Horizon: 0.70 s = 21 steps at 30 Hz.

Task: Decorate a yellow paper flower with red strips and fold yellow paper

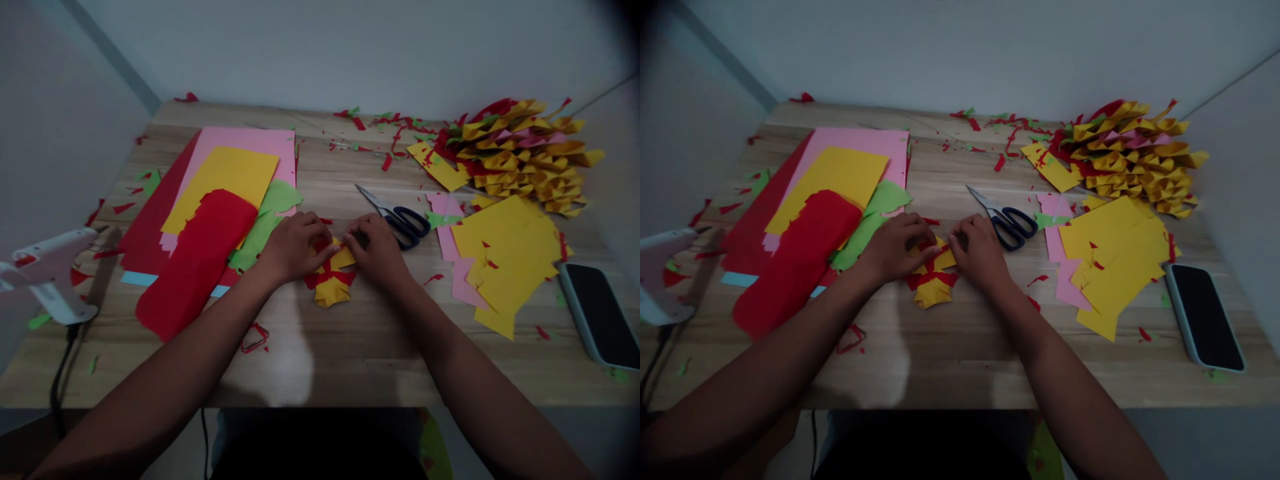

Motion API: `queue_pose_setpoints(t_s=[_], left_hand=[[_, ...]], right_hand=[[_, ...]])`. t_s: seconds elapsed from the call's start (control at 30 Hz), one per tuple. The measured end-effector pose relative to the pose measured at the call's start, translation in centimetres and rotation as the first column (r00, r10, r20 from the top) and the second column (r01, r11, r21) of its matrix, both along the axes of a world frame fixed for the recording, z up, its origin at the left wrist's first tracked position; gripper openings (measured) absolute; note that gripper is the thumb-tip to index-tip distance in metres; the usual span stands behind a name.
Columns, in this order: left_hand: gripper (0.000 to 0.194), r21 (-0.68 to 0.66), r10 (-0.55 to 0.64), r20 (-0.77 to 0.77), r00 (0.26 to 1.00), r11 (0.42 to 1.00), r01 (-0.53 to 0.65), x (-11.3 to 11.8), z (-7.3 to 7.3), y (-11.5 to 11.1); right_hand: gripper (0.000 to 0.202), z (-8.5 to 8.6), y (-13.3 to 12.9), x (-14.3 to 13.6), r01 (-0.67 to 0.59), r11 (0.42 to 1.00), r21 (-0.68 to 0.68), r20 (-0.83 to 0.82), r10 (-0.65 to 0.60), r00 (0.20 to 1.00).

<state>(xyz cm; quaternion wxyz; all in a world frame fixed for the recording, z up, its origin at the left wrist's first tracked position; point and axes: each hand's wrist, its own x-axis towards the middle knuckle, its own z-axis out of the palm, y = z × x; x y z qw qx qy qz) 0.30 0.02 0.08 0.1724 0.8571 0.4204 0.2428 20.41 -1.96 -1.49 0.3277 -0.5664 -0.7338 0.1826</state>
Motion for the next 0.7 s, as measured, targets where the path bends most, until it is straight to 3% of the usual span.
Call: queue_pose_setpoints(t_s=[0.23, 0.43, 0.7], left_hand=[[0.016, 0.025, -0.013, -0.009, 1.000, 1.000, 0.014, 0.4, -1.0, 0.0], [0.015, -0.021, 0.006, 0.160, 0.987, 1.000, -0.002, 0.3, -1.3, 0.5], [0.017, -0.001, 0.035, 0.293, 0.956, 0.999, -0.036, 0.5, -1.1, 0.4]], right_hand=[[0.005, -0.1, -0.1, -0.1, 0.007, 1.000, 0.009, 0.000, -0.007, 1.000], [0.012, 0.4, -0.3, 0.0, 0.030, 0.999, 0.016, -0.108, -0.028, 0.994], [0.017, 0.8, -0.4, -0.4, -0.063, 0.998, -0.003, -0.192, 0.062, 0.979]])
